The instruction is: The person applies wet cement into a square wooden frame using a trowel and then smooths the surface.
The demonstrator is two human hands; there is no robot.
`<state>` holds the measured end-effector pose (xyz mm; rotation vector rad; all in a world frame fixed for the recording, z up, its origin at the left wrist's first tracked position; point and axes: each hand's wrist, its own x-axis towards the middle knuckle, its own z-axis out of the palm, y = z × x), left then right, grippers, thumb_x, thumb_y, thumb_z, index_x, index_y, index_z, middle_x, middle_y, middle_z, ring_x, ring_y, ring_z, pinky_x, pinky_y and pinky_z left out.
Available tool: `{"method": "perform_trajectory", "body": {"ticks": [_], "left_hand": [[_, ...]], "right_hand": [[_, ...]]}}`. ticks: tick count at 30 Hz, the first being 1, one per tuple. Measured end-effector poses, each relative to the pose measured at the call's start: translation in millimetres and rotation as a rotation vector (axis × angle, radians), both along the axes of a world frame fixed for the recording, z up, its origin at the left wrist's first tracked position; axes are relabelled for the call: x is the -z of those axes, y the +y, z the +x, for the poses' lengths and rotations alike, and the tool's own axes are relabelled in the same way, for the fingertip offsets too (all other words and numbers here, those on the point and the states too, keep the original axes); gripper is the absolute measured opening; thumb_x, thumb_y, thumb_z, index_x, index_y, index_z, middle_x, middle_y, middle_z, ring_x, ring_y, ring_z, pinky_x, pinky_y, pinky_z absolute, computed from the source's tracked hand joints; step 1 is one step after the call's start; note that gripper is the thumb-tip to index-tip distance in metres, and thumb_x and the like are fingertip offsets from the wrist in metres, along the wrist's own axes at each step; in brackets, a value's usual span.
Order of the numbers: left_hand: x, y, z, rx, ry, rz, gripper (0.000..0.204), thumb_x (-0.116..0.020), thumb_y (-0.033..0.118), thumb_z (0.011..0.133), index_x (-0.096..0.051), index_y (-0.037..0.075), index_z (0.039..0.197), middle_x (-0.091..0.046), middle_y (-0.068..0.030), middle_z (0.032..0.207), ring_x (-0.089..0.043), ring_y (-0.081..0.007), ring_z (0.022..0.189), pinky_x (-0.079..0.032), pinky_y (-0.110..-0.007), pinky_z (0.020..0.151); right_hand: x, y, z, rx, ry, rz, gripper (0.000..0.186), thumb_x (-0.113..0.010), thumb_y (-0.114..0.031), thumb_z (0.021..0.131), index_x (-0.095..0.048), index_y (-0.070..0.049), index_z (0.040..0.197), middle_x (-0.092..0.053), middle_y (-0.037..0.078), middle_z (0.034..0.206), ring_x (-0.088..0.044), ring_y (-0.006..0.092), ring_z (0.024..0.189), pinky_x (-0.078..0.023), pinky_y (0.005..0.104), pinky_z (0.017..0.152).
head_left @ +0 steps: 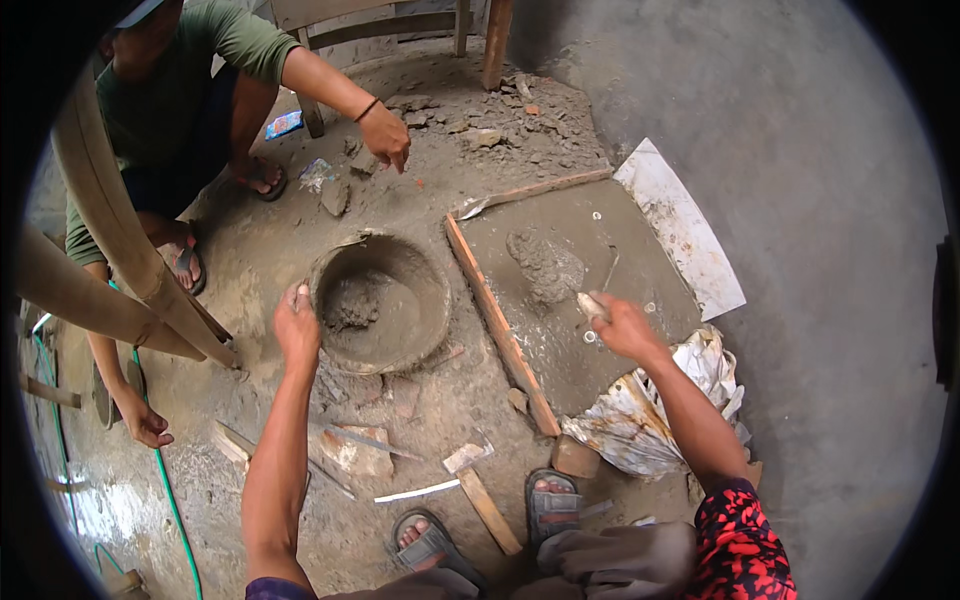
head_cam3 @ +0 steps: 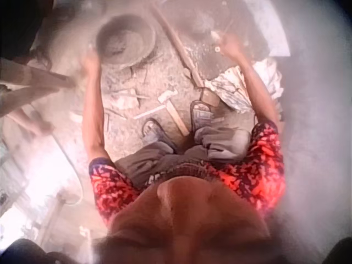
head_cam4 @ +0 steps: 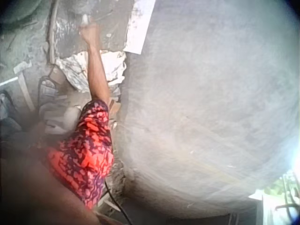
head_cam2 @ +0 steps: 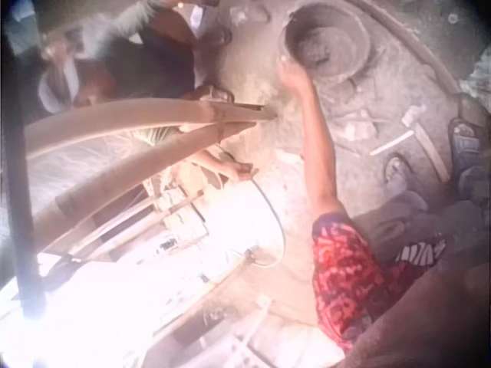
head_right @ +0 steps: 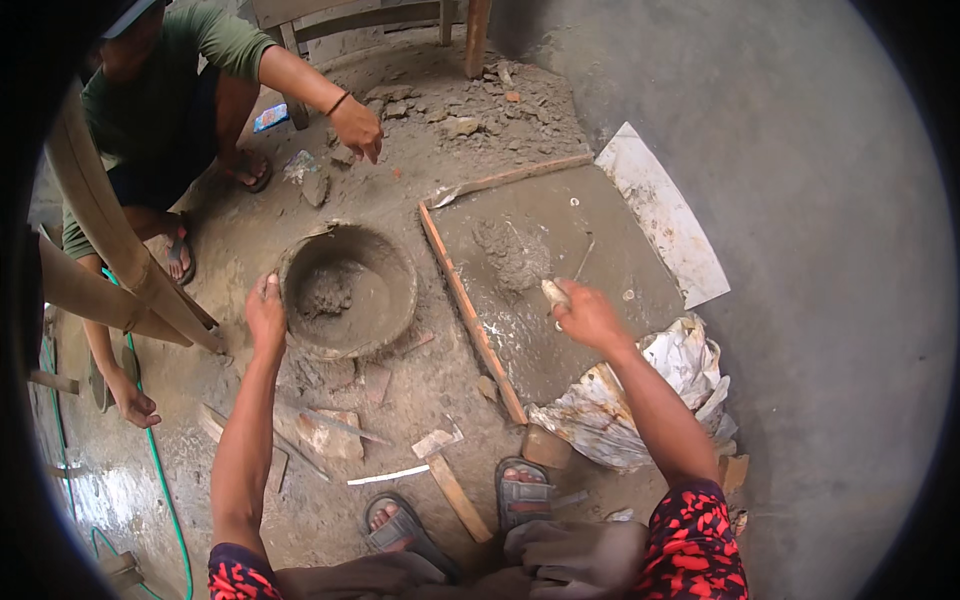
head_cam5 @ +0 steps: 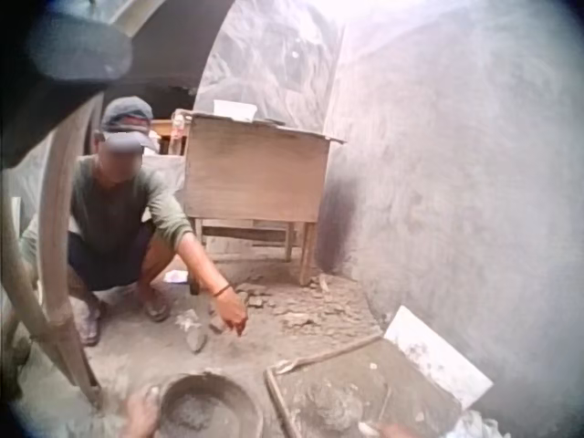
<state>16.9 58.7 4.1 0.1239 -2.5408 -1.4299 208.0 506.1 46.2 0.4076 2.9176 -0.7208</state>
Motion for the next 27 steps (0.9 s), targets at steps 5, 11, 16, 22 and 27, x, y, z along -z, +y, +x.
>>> {"method": "perform_trajectory", "body": {"ticks": [5, 11, 16, 22, 27], "left_hand": [[3.1, -0.6, -0.8, 0.03, 0.056, -0.009, 0.031, -0.049, 0.022, 0.096, -0.064, 0.0, 0.112, -0.066, -0.0197, 0.107, -0.062, -0.0304, 0.099, -0.044, -0.037, 0.089], [-9.1, 5.4, 5.6, 0.015, 0.093, -0.065, 0.03, -0.049, 0.02, 0.095, -0.064, -0.001, 0.11, -0.066, -0.0199, 0.104, -0.062, -0.0316, 0.098, -0.044, -0.038, 0.088], [-1.3, 10.7, 0.2, 0.057, 0.096, -0.073, 0.03, -0.049, 0.021, 0.096, -0.063, -0.002, 0.11, -0.065, -0.0198, 0.106, -0.061, -0.0316, 0.099, -0.044, -0.037, 0.088], [-4.7, 16.4, 1.2, 0.038, 0.085, -0.071, 0.03, -0.05, 0.022, 0.096, -0.064, -0.001, 0.11, -0.065, -0.0189, 0.106, -0.061, -0.0312, 0.099, -0.044, -0.037, 0.089], [-8.7, 21.0, 0.8, 0.059, 0.075, -0.045, 0.029, -0.05, 0.021, 0.096, -0.064, -0.001, 0.11, -0.065, -0.0188, 0.106, -0.061, -0.0308, 0.099, -0.044, -0.037, 0.089]], "right_hand": [[38.1, 8.3, -1.0, -0.129, 0.119, 0.439, 0.048, -0.054, -0.01, 0.081, -0.05, 0.0, 0.128, -0.062, 0.034, 0.095, -0.063, 0.045, 0.078, -0.052, 0.0506, 0.07], [24.2, 0.7, 0.9, -0.079, -0.02, 0.431, 0.048, -0.049, -0.009, 0.084, -0.046, 0.002, 0.13, -0.053, 0.04, 0.111, -0.064, 0.0476, 0.079, -0.053, 0.0505, 0.068], [71.7, 0.2, -1.1, -0.164, 0.062, 0.281, 0.047, -0.046, -0.012, 0.086, -0.045, 0.001, 0.131, -0.057, 0.04, 0.103, -0.063, 0.0488, 0.085, -0.051, 0.0522, 0.076], [46.7, 1.0, 0.1, -0.196, 0.04, 0.097, 0.046, -0.045, -0.013, 0.085, -0.047, 0.002, 0.128, -0.063, 0.032, 0.093, -0.062, 0.0464, 0.086, -0.05, 0.053, 0.079], [50.7, -50.2, -19.8, -0.193, -0.141, -0.027, 0.05, -0.046, -0.012, 0.084, -0.044, 0.003, 0.132, -0.063, 0.032, 0.093, -0.062, 0.047, 0.09, -0.048, 0.0519, 0.083]]}}
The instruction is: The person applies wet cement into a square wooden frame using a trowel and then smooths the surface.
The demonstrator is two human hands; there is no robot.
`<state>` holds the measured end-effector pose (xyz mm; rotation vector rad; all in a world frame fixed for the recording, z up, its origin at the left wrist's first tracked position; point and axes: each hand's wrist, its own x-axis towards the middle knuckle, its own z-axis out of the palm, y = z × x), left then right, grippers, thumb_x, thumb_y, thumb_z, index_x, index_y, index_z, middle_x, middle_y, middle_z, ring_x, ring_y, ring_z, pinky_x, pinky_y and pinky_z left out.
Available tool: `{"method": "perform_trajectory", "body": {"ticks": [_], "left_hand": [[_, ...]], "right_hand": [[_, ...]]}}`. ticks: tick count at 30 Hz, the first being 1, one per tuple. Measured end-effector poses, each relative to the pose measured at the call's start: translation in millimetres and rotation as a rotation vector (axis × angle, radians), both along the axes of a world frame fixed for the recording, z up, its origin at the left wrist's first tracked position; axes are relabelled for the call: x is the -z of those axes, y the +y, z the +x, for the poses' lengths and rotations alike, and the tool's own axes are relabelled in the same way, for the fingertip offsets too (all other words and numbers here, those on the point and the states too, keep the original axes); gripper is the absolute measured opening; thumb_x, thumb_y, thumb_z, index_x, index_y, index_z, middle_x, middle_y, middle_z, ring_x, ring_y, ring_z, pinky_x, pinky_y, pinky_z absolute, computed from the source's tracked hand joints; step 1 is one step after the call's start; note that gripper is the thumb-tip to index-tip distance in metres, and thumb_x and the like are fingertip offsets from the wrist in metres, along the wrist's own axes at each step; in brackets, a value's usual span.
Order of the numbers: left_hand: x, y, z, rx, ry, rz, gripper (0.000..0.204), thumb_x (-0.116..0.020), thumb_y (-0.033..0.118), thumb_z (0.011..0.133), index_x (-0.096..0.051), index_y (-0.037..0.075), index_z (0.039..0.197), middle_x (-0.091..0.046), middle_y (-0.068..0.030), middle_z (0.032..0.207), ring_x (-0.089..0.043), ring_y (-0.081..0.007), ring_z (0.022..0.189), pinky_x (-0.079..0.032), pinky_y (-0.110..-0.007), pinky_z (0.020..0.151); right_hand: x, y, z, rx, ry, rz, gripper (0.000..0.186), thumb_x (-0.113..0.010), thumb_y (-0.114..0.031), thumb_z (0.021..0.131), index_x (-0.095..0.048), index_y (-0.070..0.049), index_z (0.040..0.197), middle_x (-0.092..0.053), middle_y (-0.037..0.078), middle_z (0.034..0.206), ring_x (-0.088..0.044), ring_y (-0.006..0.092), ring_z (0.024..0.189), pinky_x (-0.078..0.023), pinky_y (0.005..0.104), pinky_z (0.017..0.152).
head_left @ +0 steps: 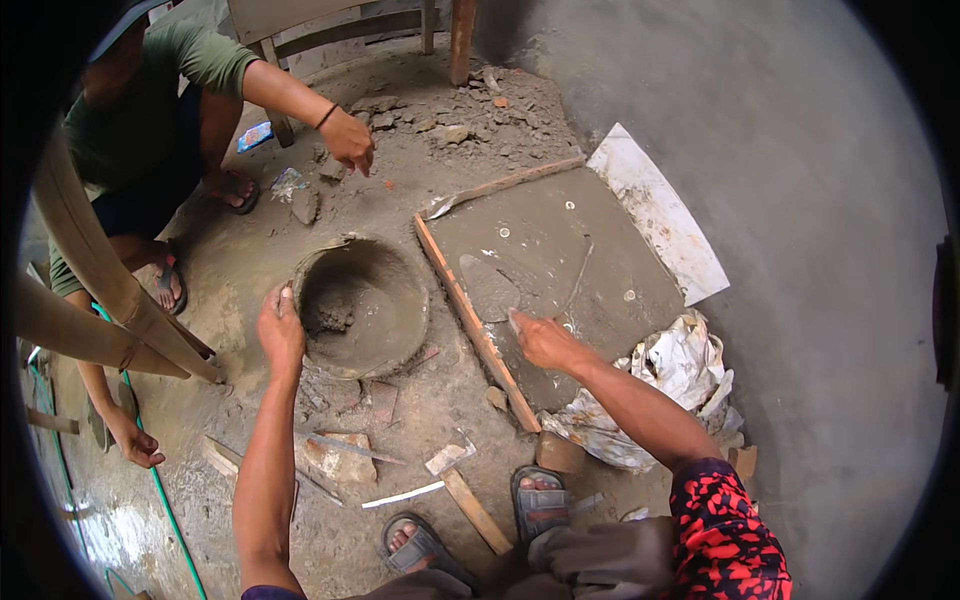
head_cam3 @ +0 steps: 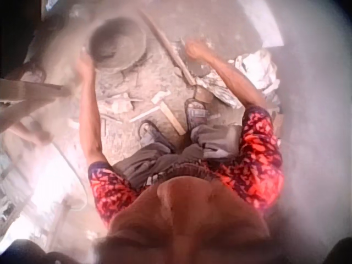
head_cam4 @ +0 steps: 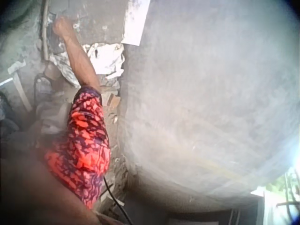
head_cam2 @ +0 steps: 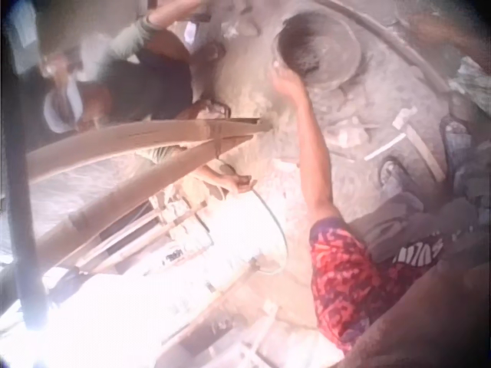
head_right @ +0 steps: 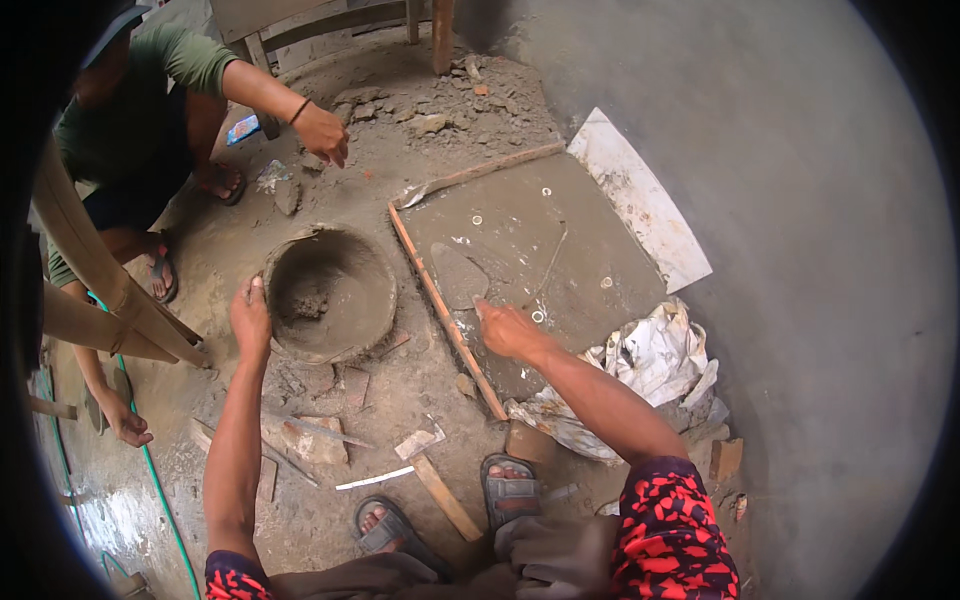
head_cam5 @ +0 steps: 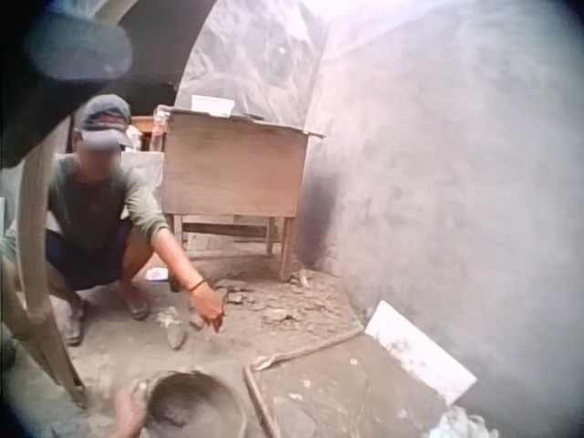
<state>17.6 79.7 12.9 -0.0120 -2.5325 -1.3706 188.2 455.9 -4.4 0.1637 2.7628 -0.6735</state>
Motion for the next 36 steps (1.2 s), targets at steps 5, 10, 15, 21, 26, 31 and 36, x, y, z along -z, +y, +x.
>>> {"method": "perform_trajectory", "body": {"ticks": [5, 10, 15, 21, 26, 31, 36], "left_hand": [[1.7, -1.4, 1.8, 0.015, 0.016, -0.053, 0.03, -0.05, 0.021, 0.096, -0.064, -0.001, 0.11, -0.064, -0.0192, 0.106, -0.061, -0.0319, 0.099, -0.044, -0.037, 0.088], [0.2, -1.2, 1.1, 0.023, 0.072, -0.083, 0.03, -0.051, 0.021, 0.096, -0.064, -0.002, 0.109, -0.064, -0.0198, 0.105, -0.061, -0.0336, 0.098, -0.044, -0.038, 0.088], [1.7, -1.0, -0.9, 0.005, 0.057, -0.094, 0.03, -0.051, 0.021, 0.095, -0.064, -0.002, 0.109, -0.064, -0.0209, 0.104, -0.061, -0.0353, 0.098, -0.045, -0.039, 0.087], [-2.1, -4.6, 4.6, -0.015, 0.082, -0.057, 0.029, -0.052, 0.02, 0.094, -0.064, -0.003, 0.107, -0.064, -0.0221, 0.103, -0.061, -0.0373, 0.096, -0.045, -0.04, 0.086], [-0.4, 16.0, 3.6, 0.001, 0.072, 0.006, 0.028, -0.051, 0.02, 0.095, -0.064, -0.002, 0.108, -0.064, -0.0219, 0.103, -0.061, -0.0368, 0.096, -0.045, -0.04, 0.086], [-1.7, 6.9, 4.2, 0.005, 0.074, -0.065, 0.03, -0.05, 0.02, 0.095, -0.063, -0.002, 0.109, -0.064, -0.0213, 0.105, -0.061, -0.0359, 0.098, -0.045, -0.038, 0.087], [-3.5, 6.2, 5.6, -0.009, 0.048, -0.055, 0.03, -0.05, 0.021, 0.095, -0.064, -0.001, 0.11, -0.064, -0.0192, 0.107, -0.061, -0.0332, 0.1, -0.045, -0.037, 0.089]], "right_hand": [[26.6, 29.1, 6.7, 0.033, -0.015, 0.085, 0.053, -0.045, -0.012, 0.084, -0.042, 0.004, 0.135, -0.062, 0.031, 0.097, -0.061, 0.0457, 0.094, -0.047, 0.0506, 0.086], [40.3, 40.9, 7.7, 0.271, 0.0, 0.018, 0.051, -0.044, -0.011, 0.086, -0.042, 0.005, 0.134, -0.061, 0.033, 0.102, -0.06, 0.0457, 0.097, -0.047, 0.0494, 0.086], [34.4, 25.4, -5.7, 0.638, -0.074, -0.394, 0.047, -0.037, -0.018, 0.096, -0.035, 0.0, 0.139, -0.06, 0.026, 0.106, -0.063, 0.0335, 0.071, -0.051, 0.0444, 0.059], [3.6, -28.1, 27.5, 0.778, -0.159, -0.66, 0.047, -0.036, -0.021, 0.099, -0.03, -0.005, 0.144, -0.056, 0.018, 0.107, -0.058, 0.0229, 0.053, -0.05, 0.0379, 0.043], [34.6, -3.6, 35.8, 0.136, 0.268, -0.011, 0.048, -0.043, -0.013, 0.091, -0.039, 0.006, 0.135, -0.062, 0.032, 0.096, -0.063, 0.0461, 0.084, -0.05, 0.0507, 0.075], [28.2, -12.3, -0.5, 0.102, 0.118, -0.061, 0.048, -0.044, -0.012, 0.087, -0.042, 0.007, 0.132, -0.058, 0.037, 0.1, -0.056, 0.0509, 0.097, -0.045, 0.0518, 0.087], [53.3, 13.9, 13.0, 0.256, 0.105, 0.008, 0.049, -0.043, -0.012, 0.087, -0.041, 0.007, 0.132, -0.06, 0.035, 0.101, -0.058, 0.0503, 0.097, -0.046, 0.0519, 0.086]]}}
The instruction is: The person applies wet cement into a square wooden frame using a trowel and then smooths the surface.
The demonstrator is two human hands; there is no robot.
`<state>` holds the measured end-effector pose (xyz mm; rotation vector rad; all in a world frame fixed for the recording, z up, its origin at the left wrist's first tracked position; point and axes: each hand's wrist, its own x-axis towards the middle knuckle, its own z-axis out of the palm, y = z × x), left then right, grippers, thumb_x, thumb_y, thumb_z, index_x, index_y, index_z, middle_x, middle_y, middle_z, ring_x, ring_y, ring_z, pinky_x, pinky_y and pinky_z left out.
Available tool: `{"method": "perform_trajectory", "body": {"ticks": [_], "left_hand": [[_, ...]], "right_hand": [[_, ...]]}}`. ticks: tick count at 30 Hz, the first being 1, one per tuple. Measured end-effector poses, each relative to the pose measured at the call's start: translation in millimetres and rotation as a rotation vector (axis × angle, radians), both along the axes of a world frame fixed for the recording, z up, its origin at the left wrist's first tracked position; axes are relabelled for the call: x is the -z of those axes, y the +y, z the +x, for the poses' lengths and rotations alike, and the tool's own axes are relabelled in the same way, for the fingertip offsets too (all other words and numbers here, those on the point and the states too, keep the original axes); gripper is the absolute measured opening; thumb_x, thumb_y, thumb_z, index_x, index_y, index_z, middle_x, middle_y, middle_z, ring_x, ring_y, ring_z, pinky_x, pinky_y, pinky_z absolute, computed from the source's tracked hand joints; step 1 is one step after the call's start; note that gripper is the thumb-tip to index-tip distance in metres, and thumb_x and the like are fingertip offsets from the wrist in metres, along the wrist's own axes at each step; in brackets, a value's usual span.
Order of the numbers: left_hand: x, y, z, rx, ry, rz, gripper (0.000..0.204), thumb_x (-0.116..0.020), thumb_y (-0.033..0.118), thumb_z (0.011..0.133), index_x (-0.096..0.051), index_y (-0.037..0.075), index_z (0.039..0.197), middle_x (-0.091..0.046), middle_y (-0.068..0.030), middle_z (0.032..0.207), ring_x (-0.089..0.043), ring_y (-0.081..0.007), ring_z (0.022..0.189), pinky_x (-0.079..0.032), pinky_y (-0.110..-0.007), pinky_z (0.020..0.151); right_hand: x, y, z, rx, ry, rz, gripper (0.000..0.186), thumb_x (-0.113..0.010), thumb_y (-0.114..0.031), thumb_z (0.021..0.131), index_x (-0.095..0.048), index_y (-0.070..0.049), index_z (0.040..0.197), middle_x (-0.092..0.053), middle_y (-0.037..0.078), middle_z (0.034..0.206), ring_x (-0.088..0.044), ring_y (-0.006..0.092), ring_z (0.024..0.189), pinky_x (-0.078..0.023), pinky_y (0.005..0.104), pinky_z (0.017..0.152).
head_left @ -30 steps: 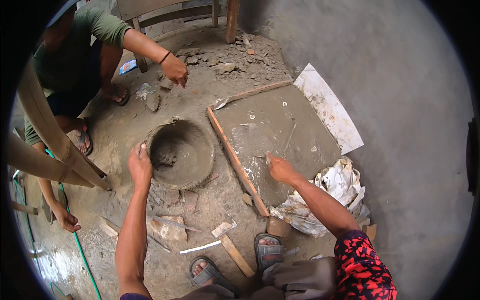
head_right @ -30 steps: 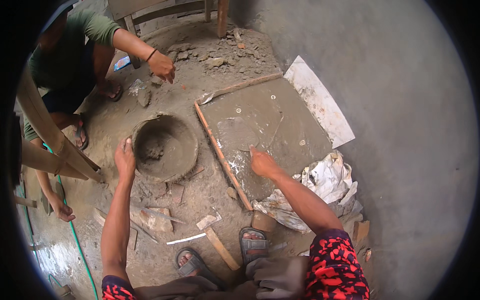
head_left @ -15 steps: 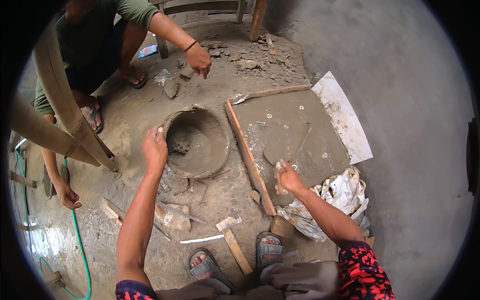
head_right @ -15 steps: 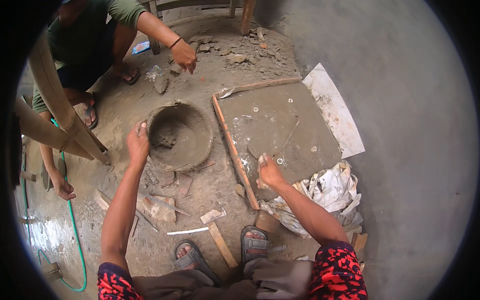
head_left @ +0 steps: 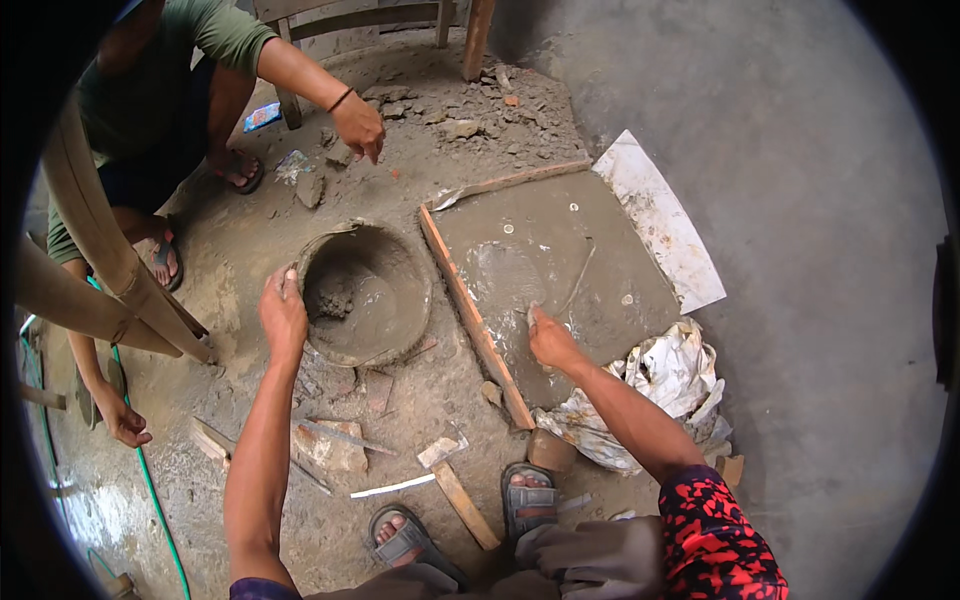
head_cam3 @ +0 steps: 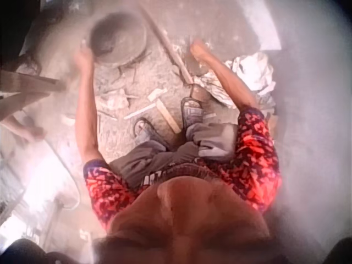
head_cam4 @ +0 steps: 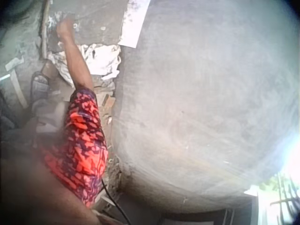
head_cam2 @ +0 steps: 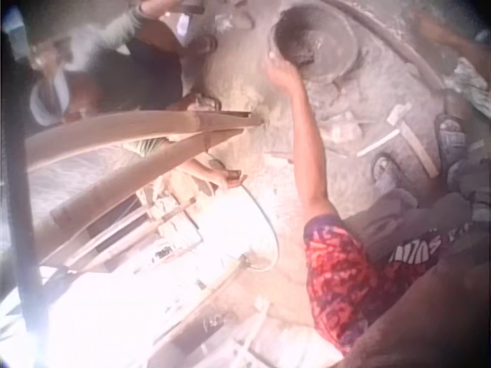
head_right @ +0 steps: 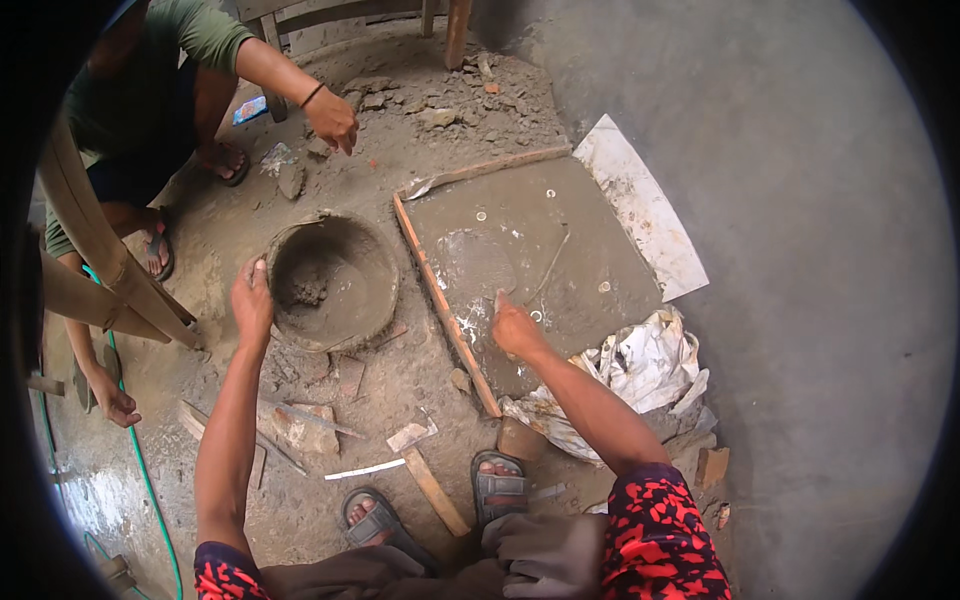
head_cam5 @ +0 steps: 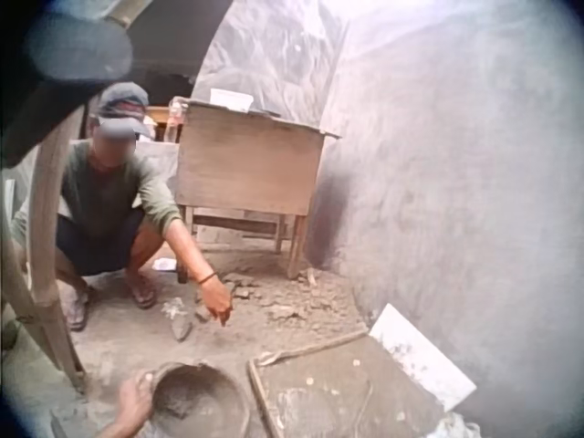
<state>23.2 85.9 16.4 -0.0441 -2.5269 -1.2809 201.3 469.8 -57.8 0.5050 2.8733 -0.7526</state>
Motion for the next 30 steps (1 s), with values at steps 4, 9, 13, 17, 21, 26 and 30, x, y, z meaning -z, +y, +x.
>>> {"method": "perform_trajectory", "body": {"ticks": [4, 9, 13, 17, 21, 26, 30], "left_hand": [[-3.9, 0.6, 1.4, 0.005, 0.005, 0.001, 0.029, -0.05, 0.02, 0.095, -0.064, -0.002, 0.11, -0.064, -0.019, 0.107, -0.061, -0.0329, 0.1, -0.045, -0.038, 0.088], [0.6, 6.1, 0.1, 0.028, 0.003, -0.049, 0.03, -0.05, 0.02, 0.095, -0.064, -0.002, 0.11, -0.064, -0.0201, 0.107, -0.061, -0.0345, 0.1, -0.045, -0.038, 0.088], [-2.9, -0.8, 3.5, 0.029, 0.038, -0.046, 0.03, -0.05, 0.021, 0.095, -0.063, -0.002, 0.111, -0.064, -0.0211, 0.107, -0.061, -0.0355, 0.1, -0.045, -0.039, 0.088], [-4.7, 18.5, 1.7, 0.017, 0.003, -0.007, 0.033, -0.05, 0.022, 0.096, -0.062, -0.004, 0.112, -0.064, -0.0221, 0.108, -0.061, -0.0365, 0.101, -0.044, -0.039, 0.089], [-1.7, 16.7, -1.4, 0.036, -0.019, -0.003, 0.035, -0.05, 0.025, 0.096, -0.061, -0.004, 0.112, -0.063, -0.0223, 0.108, -0.06, -0.0372, 0.102, -0.044, -0.039, 0.09], [4.8, -7.8, -6.5, -0.037, -0.036, -0.026, 0.036, -0.05, 0.026, 0.096, -0.062, -0.004, 0.114, -0.064, -0.0223, 0.108, -0.06, -0.0371, 0.103, -0.044, -0.039, 0.091], [5.5, 4.8, -13.2, -0.011, -0.06, 0.033, 0.037, -0.051, 0.027, 0.095, -0.062, -0.003, 0.114, -0.065, -0.022, 0.109, -0.061, -0.0356, 0.104, -0.044, -0.039, 0.091]], "right_hand": [[8.4, 14.1, -10.7, 0.104, -0.045, -0.021, 0.051, -0.043, -0.013, 0.087, -0.039, 0.007, 0.134, -0.06, 0.035, 0.104, -0.058, 0.0485, 0.1, -0.047, 0.0505, 0.087], [29.8, 25.9, -40.9, 0.455, 0.03, -0.274, 0.054, -0.045, -0.012, 0.086, -0.037, 0.008, 0.135, -0.059, 0.034, 0.107, -0.058, 0.0471, 0.103, -0.048, 0.0494, 0.086], [36.7, 15.3, -45.3, 0.527, 0.041, -0.491, 0.053, -0.045, -0.01, 0.086, -0.038, 0.01, 0.134, -0.058, 0.033, 0.112, -0.057, 0.0454, 0.107, -0.048, 0.0484, 0.087], [54.8, 78.4, -72.8, 0.186, 0.237, 0.069, 0.045, -0.037, -0.014, 0.095, -0.035, 0.0, 0.137, -0.059, 0.022, 0.093, -0.062, 0.0311, 0.058, -0.05, 0.0458, 0.042], [48.4, 67.2, -61.7, 0.533, -0.039, -0.381, 0.05, -0.037, -0.014, 0.095, -0.029, -0.004, 0.143, -0.06, 0.023, 0.094, -0.062, 0.0311, 0.057, -0.05, 0.0455, 0.042], [-5.5, -19.6, 3.3, 0.383, -0.019, -0.4, 0.05, -0.043, -0.011, 0.088, -0.038, 0.008, 0.134, -0.061, 0.032, 0.105, -0.062, 0.0416, 0.099, -0.05, 0.0478, 0.08], [7.0, -4.5, 12.4, 0.333, -0.035, -0.342, 0.051, -0.042, -0.013, 0.091, -0.035, 0.003, 0.139, -0.062, 0.028, 0.1, -0.065, 0.0305, 0.087, -0.053, 0.0447, 0.063]]}}
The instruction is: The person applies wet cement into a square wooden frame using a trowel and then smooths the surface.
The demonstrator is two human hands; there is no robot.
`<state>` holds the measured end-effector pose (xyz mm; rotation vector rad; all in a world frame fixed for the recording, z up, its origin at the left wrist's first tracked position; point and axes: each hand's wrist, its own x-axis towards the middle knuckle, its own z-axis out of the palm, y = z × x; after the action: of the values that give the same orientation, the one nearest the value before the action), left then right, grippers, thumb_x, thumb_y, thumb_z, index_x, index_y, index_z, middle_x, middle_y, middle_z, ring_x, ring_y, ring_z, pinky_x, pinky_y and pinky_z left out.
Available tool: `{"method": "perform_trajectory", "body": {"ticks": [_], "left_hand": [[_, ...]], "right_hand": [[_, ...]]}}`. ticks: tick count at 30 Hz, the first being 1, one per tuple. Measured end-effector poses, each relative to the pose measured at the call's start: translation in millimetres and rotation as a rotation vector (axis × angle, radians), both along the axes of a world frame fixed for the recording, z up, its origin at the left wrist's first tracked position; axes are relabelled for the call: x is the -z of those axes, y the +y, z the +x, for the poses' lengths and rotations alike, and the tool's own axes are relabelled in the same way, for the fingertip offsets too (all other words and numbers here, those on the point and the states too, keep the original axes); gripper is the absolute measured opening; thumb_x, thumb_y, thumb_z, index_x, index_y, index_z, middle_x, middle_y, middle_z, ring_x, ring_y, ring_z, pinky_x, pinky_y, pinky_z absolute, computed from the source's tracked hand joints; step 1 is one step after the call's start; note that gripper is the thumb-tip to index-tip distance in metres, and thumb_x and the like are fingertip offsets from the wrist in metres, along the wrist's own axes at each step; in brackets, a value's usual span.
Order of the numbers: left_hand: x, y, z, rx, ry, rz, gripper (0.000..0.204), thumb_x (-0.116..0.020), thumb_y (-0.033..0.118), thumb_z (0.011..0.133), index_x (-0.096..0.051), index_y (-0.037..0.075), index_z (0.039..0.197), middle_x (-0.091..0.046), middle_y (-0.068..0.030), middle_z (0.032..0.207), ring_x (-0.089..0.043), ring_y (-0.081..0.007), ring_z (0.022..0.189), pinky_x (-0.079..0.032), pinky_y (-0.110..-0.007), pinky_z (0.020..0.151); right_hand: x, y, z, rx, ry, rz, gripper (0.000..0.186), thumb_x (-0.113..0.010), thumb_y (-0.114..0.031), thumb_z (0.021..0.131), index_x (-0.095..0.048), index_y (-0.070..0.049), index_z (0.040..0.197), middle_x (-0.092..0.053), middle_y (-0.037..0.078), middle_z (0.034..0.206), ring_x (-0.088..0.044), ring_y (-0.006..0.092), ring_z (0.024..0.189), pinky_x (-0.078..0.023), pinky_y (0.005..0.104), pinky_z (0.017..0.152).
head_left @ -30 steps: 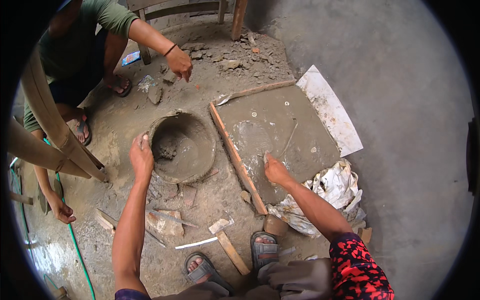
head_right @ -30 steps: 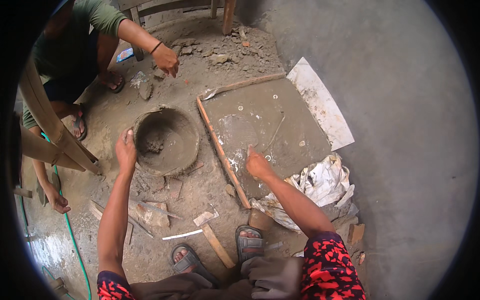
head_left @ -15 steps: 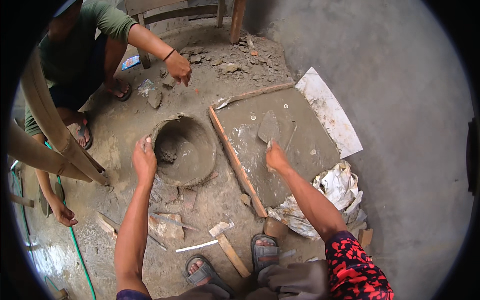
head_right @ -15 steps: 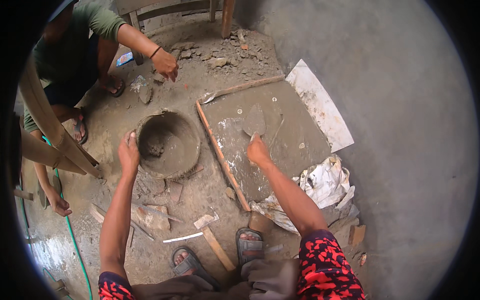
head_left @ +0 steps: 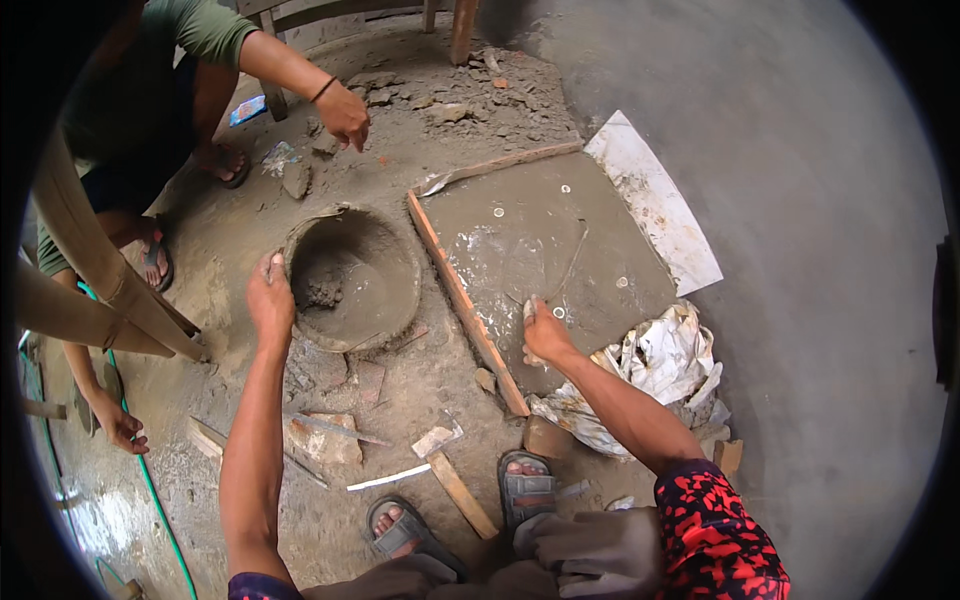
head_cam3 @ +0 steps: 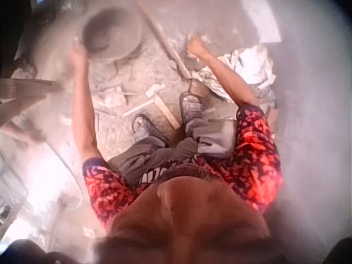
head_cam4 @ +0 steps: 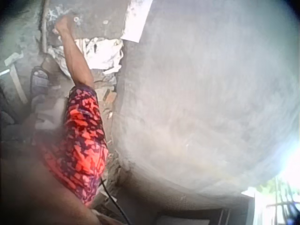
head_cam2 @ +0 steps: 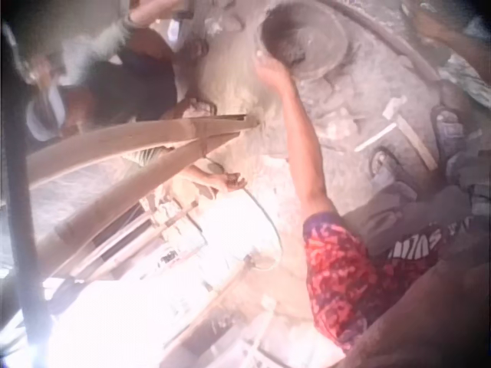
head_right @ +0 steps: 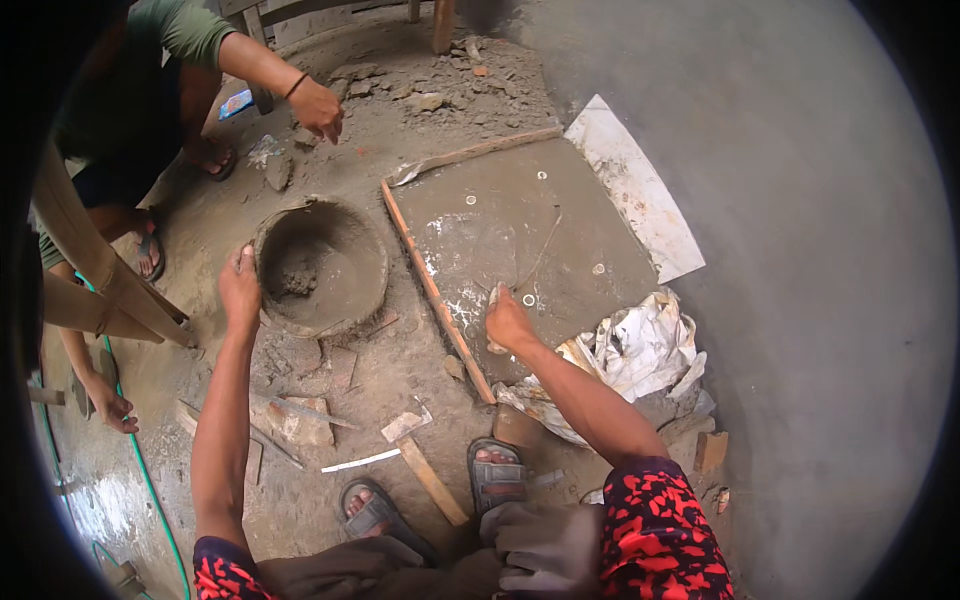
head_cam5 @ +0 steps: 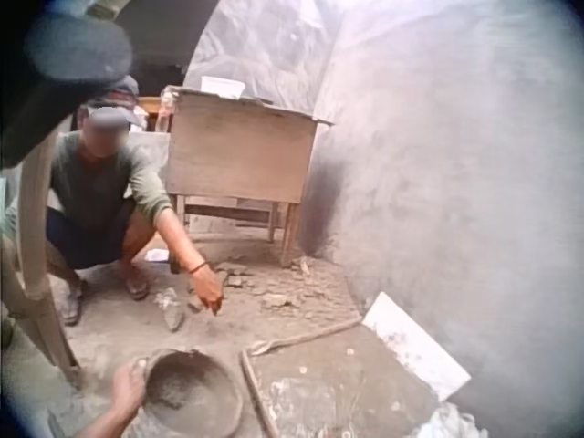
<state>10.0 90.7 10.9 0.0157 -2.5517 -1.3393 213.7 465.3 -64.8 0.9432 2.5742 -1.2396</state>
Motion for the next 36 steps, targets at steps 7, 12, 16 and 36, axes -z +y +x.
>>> {"method": "perform_trajectory", "body": {"ticks": [7, 12, 16, 36], "left_hand": [[-2.3, -4.5, 5.0, -0.045, -0.016, -0.088, 0.037, -0.05, 0.028, 0.096, -0.063, -0.001, 0.115, -0.066, -0.0213, 0.107, -0.061, -0.0353, 0.103, -0.044, -0.039, 0.09], [7.4, -20.8, -0.6, 0.034, -0.032, 0.029, 0.035, -0.049, 0.027, 0.097, -0.063, 0.002, 0.116, -0.066, -0.0199, 0.107, -0.062, -0.0307, 0.1, -0.044, -0.037, 0.089], [6.7, -23.1, 0.8, -0.003, -0.027, 0.055, 0.034, -0.049, 0.026, 0.097, -0.064, 0.002, 0.116, -0.067, -0.0177, 0.106, -0.062, -0.0254, 0.098, -0.044, -0.035, 0.089], [4.6, -4.7, -5.5, 0.049, -0.012, 0.03, 0.04, -0.047, 0.028, 0.099, -0.059, -0.005, 0.117, -0.066, -0.0162, 0.107, -0.06, -0.0244, 0.099, -0.042, -0.035, 0.092]], "right_hand": [[-97.9, -8.7, 21.3, 0.273, 0.082, -0.614, 0.055, -0.04, -0.018, 0.098, -0.019, -0.016, 0.149, -0.053, 0.012, 0.107, -0.052, 0.0212, 0.058, -0.051, 0.0377, 0.046], [-108.8, 82.3, 56.8, 0.14, 0.195, 0.025, 0.05, -0.049, -0.022, 0.094, -0.035, -0.009, 0.141, -0.059, 0.02, 0.111, -0.062, 0.0331, 0.08, -0.053, 0.0433, 0.071], [-104.8, 122.6, 106.1, 0.005, 0.084, 0.514, 0.047, -0.055, -0.025, 0.089, -0.049, -0.002, 0.13, -0.059, 0.03, 0.114, -0.058, 0.0418, 0.109, -0.044, 0.0412, 0.095], [-27.7, 143.6, 35.9, -0.49, -0.015, 0.346, 0.047, -0.049, -0.02, 0.092, -0.045, -0.007, 0.136, -0.054, 0.026, 0.127, -0.055, 0.0412, 0.112, -0.042, 0.0432, 0.098]]}}
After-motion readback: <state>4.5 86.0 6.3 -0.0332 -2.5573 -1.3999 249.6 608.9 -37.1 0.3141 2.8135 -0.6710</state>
